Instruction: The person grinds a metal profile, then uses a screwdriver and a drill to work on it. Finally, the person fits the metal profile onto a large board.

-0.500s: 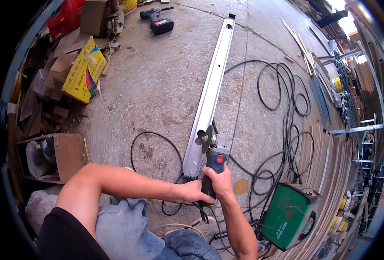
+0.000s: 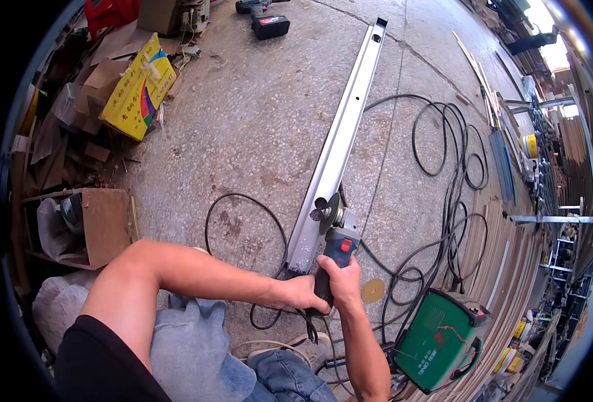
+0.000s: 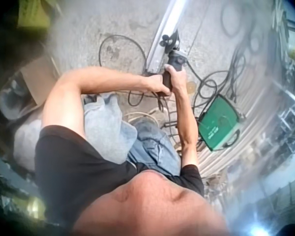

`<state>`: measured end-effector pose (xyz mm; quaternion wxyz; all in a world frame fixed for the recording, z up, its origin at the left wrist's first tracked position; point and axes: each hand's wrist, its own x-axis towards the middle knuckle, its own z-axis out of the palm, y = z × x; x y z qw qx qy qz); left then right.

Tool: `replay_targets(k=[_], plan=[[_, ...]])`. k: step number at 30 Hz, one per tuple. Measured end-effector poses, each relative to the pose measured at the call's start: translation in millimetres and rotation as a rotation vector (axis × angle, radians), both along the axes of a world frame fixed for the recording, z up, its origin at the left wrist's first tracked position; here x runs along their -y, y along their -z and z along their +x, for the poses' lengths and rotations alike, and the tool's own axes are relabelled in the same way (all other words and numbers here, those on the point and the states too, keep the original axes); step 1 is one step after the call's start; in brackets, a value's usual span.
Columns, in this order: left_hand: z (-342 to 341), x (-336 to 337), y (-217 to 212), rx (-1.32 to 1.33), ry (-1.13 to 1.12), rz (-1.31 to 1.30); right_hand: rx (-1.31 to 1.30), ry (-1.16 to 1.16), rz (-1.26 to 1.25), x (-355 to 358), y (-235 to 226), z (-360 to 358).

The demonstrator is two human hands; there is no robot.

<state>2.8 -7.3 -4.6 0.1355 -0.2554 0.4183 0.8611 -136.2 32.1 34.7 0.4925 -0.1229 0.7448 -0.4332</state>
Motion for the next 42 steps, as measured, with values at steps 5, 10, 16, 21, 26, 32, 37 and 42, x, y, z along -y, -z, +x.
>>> replay_targets(k=[5,10,16,21,26,32,37,42], plan=[[-1.7,2.0,-2.3,-0.031,-0.032,-0.035,-0.032,-0.001,-0.001,-0.6,4.8,-4.7],[-4.4,2.3,-2.3,-0.009,-0.004,-0.022,-0.002,-0.005,0.0,3.0,-2.4,-5.0],[-4.6,-3.4,6.3,-0.002,-0.022,-0.005,0.006,-0.015,0.012,2.7,-1.1,-4.5],[-5.8,0.8,0.9,0.002,-0.001,-0.02,0.01,-0.021,0.015,4.2,-3.5,-5.8],[-6.7,0.2,1.3,-0.004,-0.006,-0.01,-0.003,-0.034,0.024,1.8,2.6,-10.6],[-9.0,-4.2,9.1,-0.015,-0.017,-0.003,-0.001,-0.046,0.047,4.2,0.4,-11.2],[-10.2,-5.3,10.3,-0.031,-0.042,0.006,-0.017,-0.034,0.048,5.1,-1.7,-10.1],[-8.1,-2.9,5.8,-0.028,-0.064,0.001,-0.027,-0.036,0.056,6.1,-1.9,-10.0]])
